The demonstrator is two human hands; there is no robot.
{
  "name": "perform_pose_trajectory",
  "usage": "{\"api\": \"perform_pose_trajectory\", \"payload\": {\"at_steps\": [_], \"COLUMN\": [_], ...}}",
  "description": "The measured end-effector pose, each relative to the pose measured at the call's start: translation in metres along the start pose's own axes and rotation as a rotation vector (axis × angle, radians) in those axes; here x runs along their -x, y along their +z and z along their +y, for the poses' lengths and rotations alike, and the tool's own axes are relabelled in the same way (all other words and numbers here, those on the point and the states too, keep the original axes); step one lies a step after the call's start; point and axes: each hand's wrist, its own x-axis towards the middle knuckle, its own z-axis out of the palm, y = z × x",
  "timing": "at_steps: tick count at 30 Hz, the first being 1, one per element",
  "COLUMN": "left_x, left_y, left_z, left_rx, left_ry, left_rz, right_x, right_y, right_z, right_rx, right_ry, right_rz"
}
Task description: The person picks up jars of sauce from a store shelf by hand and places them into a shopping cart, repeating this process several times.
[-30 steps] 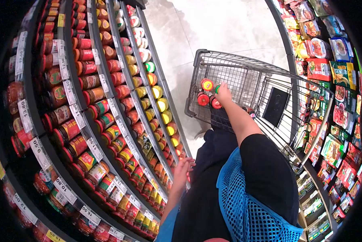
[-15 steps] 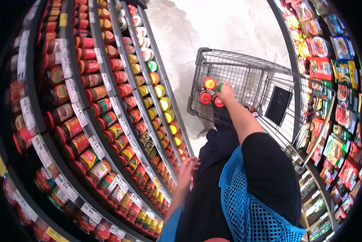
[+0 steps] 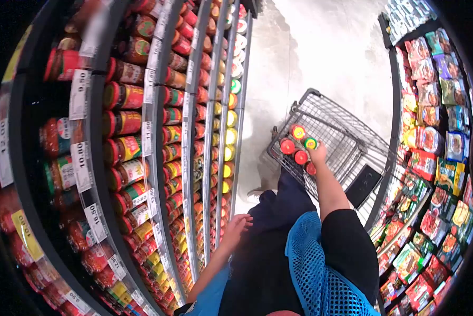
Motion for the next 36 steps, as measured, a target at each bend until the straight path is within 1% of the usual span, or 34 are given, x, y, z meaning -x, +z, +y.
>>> {"api": "perform_pose_trajectory", "payload": {"at_steps": [1,2,5,6,9,10,14,18,21,27,30,33,36], "left_x": [0.006,0.01,0.013,0.012,0.008,0.004,-0.006,-0.011,-0.013,-0.014,-0.013,-0.013,-0.011], "left_y": [-0.001,-0.002,-0.01,-0.01,-0.005,-0.004,0.002,0.01,0.011,0.015,0.013,0.01,0.008], "left_z": [-0.001,-0.003,-0.021,-0.022,-0.014,-0.015,-0.014,-0.006,-0.004,0.0,-0.001,-0.004,-0.007], "left_rx": [-0.012,-0.011,-0.041,-0.028,-0.011,-0.004,0.028,0.018,0.033,0.012,-0.004,0.007,0.035], "left_ry": [-0.018,-0.039,-0.066,-0.089,-0.124,-0.126,-0.132,-0.126,-0.136,-0.13,-0.115,-0.119,-0.118], "left_rz": [0.022,0.022,0.017,0.017,0.02,0.012,-0.012,-0.02,-0.029,-0.032,-0.037,-0.039,-0.027], "right_x": [0.004,0.007,0.014,0.015,0.012,0.012,0.011,0.01,0.008,0.007,0.004,0.004,0.006], "right_y": [0.004,0.003,0.004,0.006,0.013,0.015,0.002,-0.002,-0.003,-0.01,-0.02,-0.023,-0.028], "right_z": [-0.003,-0.009,-0.026,-0.029,-0.03,-0.029,-0.043,-0.043,-0.039,-0.038,-0.045,-0.046,-0.05], "right_rx": [0.044,0.064,0.032,0.027,0.013,0.019,0.032,-0.008,0.002,0.016,0.04,0.061,0.069], "right_ry": [0.01,0.073,0.149,0.128,0.177,0.144,0.24,0.228,0.167,0.116,0.169,0.222,0.223], "right_rz": [0.04,-0.007,-0.052,-0.017,0.019,0.053,-0.042,-0.065,-0.08,-0.139,-0.21,-0.225,-0.224]}}
